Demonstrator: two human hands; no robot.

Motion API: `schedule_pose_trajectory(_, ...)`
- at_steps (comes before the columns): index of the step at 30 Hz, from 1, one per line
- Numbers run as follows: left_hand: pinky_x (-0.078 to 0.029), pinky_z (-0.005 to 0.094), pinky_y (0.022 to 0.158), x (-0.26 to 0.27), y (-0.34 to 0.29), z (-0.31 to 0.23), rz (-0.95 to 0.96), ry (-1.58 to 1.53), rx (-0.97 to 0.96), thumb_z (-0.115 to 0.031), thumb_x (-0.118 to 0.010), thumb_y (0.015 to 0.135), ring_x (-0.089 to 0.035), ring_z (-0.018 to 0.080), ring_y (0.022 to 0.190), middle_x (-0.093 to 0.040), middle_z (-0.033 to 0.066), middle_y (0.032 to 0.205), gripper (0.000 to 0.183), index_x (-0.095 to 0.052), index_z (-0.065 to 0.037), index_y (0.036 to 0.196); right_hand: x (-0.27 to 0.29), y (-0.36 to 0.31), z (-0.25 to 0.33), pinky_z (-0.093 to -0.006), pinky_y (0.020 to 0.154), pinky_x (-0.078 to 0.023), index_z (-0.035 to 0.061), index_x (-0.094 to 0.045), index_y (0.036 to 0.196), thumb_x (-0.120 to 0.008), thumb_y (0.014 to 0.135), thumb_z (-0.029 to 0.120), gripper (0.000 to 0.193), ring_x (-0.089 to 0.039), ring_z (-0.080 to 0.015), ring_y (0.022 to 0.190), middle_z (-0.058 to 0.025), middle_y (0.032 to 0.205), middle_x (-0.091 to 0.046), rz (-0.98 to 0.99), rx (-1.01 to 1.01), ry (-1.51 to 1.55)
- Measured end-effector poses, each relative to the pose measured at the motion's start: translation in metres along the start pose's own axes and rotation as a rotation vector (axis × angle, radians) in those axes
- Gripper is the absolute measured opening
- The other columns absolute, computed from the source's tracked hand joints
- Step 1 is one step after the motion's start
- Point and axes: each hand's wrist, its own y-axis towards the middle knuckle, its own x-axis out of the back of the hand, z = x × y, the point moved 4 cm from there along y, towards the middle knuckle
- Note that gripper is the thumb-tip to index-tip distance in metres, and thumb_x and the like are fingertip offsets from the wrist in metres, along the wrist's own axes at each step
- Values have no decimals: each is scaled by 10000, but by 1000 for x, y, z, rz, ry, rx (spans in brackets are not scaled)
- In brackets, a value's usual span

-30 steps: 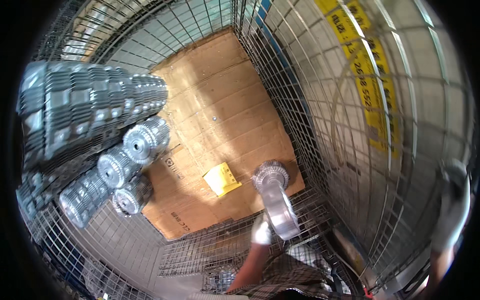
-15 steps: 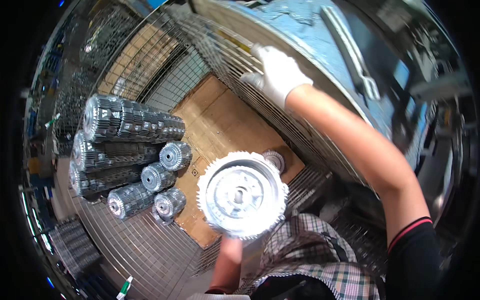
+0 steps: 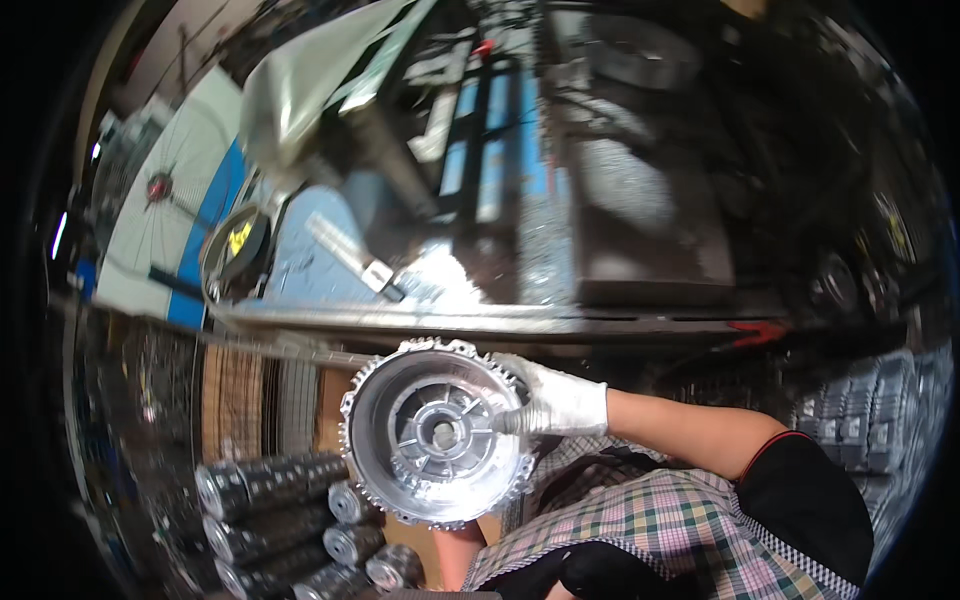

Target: The person deburrs and finishes metal casing parts at a workstation, stacks the completed casings onto a pallet, retrieves unprocessed parts from a wire bin, and takes off their gloves.

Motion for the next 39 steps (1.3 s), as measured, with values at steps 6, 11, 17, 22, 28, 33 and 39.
schedule_pose_trajectory(6, -478, 351, 922, -152, 57, 79, 300, 107, -18, -335, -407, 1016, -584, 225, 1070, -606, 112, 1213, 440, -509, -17, 1303, 106, -85, -9, -321, 976, -455, -10, -377, 1394, -764, 826, 244, 732, -548, -172, 1139, -128, 1264, -575, -376, 84, 516)
schedule_pose_trajectory(11, -477, 394, 919, -262, 39, 70, 219, 327, -213, -284, -434, 1019, -571, 225, 1039, -601, 131, 1172, 367, -548, 12, 1203, 174, -114, -10, -331, 967, -451, -51, -475, 1283, -768, 794, 132, 600, -587, -193, 1070, -136, 1158, -626, -693, 150, 520)
schedule_pose_trajectory(17, -359, 470, 1026, -376, -87, 76, 716, 1445, -1303, -350, -683, 864, -553, 316, 1122, -624, 125, 1163, 407, -606, -76, 1155, 206, -94, -41, -321, 952, -452, -86, -452, 1255, -767, 808, 188, 611, -584, -206, 1053, -164, 1156, -609, -1011, 35, 459)
schedule_pose_trajectory(22, -260, 616, 1065, -402, -78, 94, 831, 1963, -1397, -159, -718, 648, -594, 279, 1103, -702, -3, 891, 273, -691, -225, 912, 209, -86, -32, -347, 993, -425, -133, -430, 1267, -714, 852, 417, 745, -541, -246, 1145, -222, 1194, -584, -976, 35, 303)
schedule_pose_trajectory(28, -325, 566, 1045, -414, -54, 55, 1032, 1997, -1383, -179, -723, 704, -603, 266, 1100, -701, 9, 940, 172, -698, -195, 873, 284, -92, 30, -432, 988, -426, -21, -500, 1261, -675, 802, 540, 746, -538, -370, 1160, -231, 1196, -569, -1094, -100, -767)
schedule_pose_trajectory(33, -341, 518, 1060, -415, -66, 59, 1145, 1967, -1383, -240, -789, 672, -591, 261, 1133, -691, 45, 1028, 393, -668, -176, 1040, 347, -18, 90, -447, 987, -440, 51, -517, 1274, -706, 780, 467, 673, -540, -347, 1177, -178, 1200, -585, -1236, 113, -1390)
schedule_pose_trajectory(39, -447, 457, 888, -413, -66, 77, 1056, 2001, -1439, -236, -766, 669, -629, 240, 791, -621, 45, 752, 336, -660, -180, 983, 390, 43, 99, -403, 949, -483, 107, -644, 1168, -719, 765, 310, 457, -603, -301, 1115, -155, 1202, -622, -827, -419, -1307)
